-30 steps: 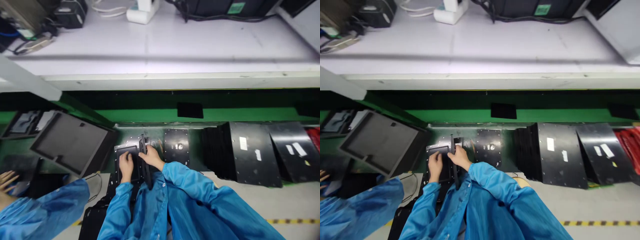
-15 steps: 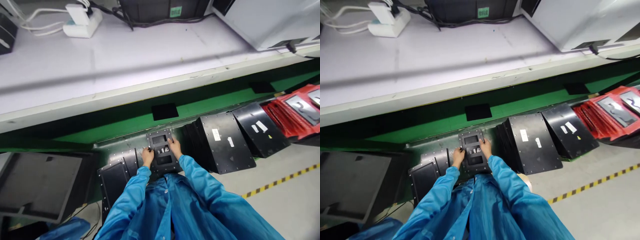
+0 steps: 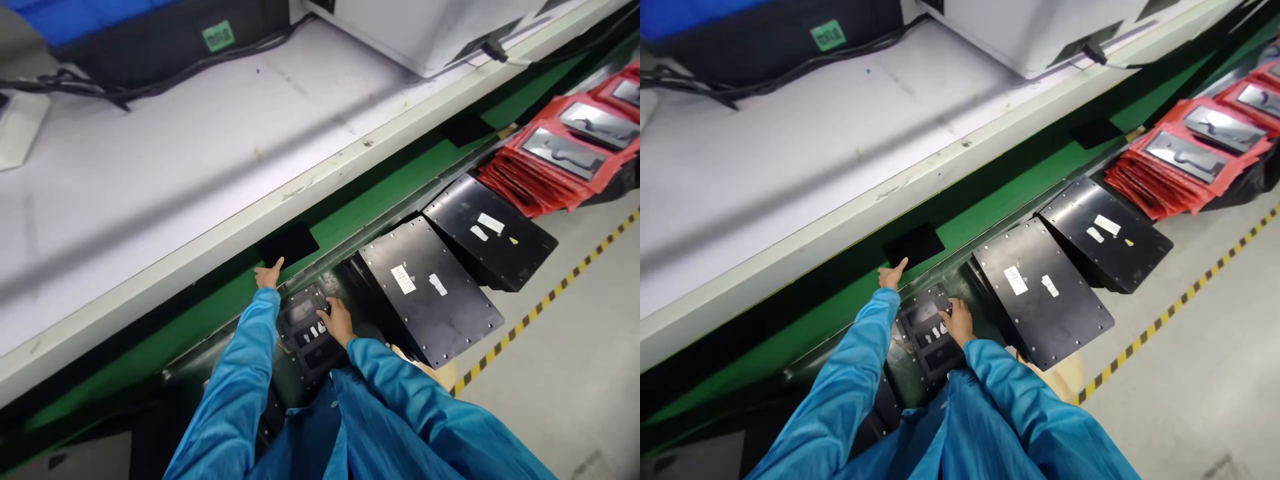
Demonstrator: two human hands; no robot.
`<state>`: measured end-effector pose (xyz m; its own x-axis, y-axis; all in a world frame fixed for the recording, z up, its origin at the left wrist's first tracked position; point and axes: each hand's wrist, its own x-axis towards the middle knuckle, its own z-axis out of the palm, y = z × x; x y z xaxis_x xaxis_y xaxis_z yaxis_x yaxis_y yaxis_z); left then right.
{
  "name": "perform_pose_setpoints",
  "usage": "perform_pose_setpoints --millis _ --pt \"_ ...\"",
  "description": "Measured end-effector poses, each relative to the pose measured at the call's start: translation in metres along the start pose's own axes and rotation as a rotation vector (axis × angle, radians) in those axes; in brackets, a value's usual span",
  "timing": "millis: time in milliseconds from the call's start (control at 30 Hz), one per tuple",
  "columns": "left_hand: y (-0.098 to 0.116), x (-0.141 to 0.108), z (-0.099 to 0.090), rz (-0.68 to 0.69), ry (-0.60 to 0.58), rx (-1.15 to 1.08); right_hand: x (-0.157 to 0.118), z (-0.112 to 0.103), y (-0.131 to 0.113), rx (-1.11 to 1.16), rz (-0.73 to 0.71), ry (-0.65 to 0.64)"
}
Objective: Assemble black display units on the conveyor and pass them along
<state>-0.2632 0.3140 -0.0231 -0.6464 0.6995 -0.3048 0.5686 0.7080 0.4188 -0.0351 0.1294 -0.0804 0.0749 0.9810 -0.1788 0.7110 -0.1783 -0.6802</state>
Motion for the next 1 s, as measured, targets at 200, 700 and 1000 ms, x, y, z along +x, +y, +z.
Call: perform_pose_setpoints --millis 200,700,1000 --pt "0.013 0.013 0.017 -0.170 0.065 0.064 0.003 -0.007 0.002 0.033 0.094 -0.057" --pt "-0.114 -0.199 -0.052 0.088 -0.389 -1.193 -0.008 -0.060 -0.121 1.235 0.204 -0.580" --pt "-0.176 -0.305 -0.030 -0.129 -0.480 -1.392 -0.058 -0.069 -0.116 1.310 0.309 -0.424"
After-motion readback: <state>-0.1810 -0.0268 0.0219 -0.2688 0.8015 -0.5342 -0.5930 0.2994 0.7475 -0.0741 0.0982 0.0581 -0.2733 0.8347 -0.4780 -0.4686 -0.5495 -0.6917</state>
